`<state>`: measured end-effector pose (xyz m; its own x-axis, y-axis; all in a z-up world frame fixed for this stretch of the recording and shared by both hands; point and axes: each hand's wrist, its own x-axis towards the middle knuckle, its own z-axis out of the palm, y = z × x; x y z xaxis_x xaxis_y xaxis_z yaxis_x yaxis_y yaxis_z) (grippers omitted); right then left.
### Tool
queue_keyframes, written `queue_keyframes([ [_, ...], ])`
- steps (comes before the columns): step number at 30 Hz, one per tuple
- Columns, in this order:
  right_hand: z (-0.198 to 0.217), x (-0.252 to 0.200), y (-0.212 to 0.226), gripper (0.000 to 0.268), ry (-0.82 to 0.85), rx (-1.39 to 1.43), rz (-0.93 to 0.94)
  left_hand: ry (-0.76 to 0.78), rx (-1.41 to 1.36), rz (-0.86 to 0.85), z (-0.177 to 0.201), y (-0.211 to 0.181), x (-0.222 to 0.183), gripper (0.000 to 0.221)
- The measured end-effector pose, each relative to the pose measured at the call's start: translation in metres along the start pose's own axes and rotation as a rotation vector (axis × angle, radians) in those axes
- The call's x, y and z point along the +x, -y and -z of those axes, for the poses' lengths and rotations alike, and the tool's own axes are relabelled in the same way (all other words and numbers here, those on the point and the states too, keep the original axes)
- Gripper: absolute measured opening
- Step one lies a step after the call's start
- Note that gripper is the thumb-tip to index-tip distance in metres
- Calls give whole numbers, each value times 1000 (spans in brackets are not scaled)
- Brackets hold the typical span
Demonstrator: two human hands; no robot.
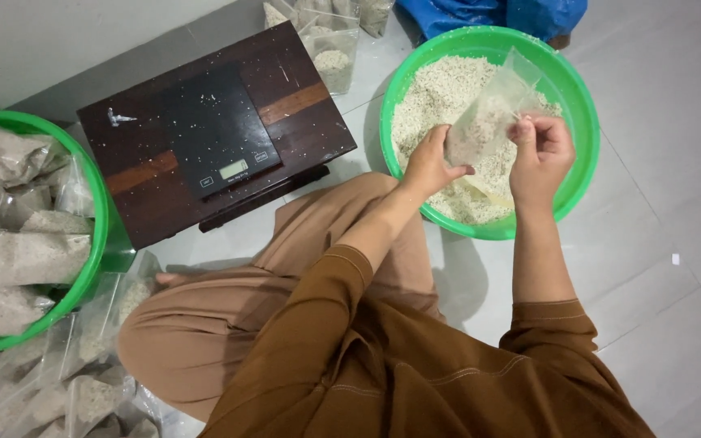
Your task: Portioning grain into small plastic bags using a scoop and a digital scale
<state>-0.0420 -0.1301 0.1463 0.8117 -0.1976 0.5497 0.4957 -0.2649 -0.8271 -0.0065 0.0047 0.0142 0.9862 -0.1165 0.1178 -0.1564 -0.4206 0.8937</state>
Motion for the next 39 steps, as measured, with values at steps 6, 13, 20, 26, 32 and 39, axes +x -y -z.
queue_keyframes([
  [6,3,9,2,8,40,51,-19,-13,-62,-188,25,-37,-13,119],
  [13,1,2,10,9,116,129,-86,25,-257,-148,31,-44,-26,126],
  [20,-2,-7,3,9,150,90,-136,-221,-78,-32,18,-26,-18,91],
  [26,-16,1,26,7,184,89,-157,-314,-418,-213,28,-25,-11,91],
  [32,-40,18,55,6,285,132,-160,-297,-485,-241,134,-43,-13,18],
  [39,-142,33,91,6,501,342,-58,-428,55,-506,302,-89,-58,12],
])
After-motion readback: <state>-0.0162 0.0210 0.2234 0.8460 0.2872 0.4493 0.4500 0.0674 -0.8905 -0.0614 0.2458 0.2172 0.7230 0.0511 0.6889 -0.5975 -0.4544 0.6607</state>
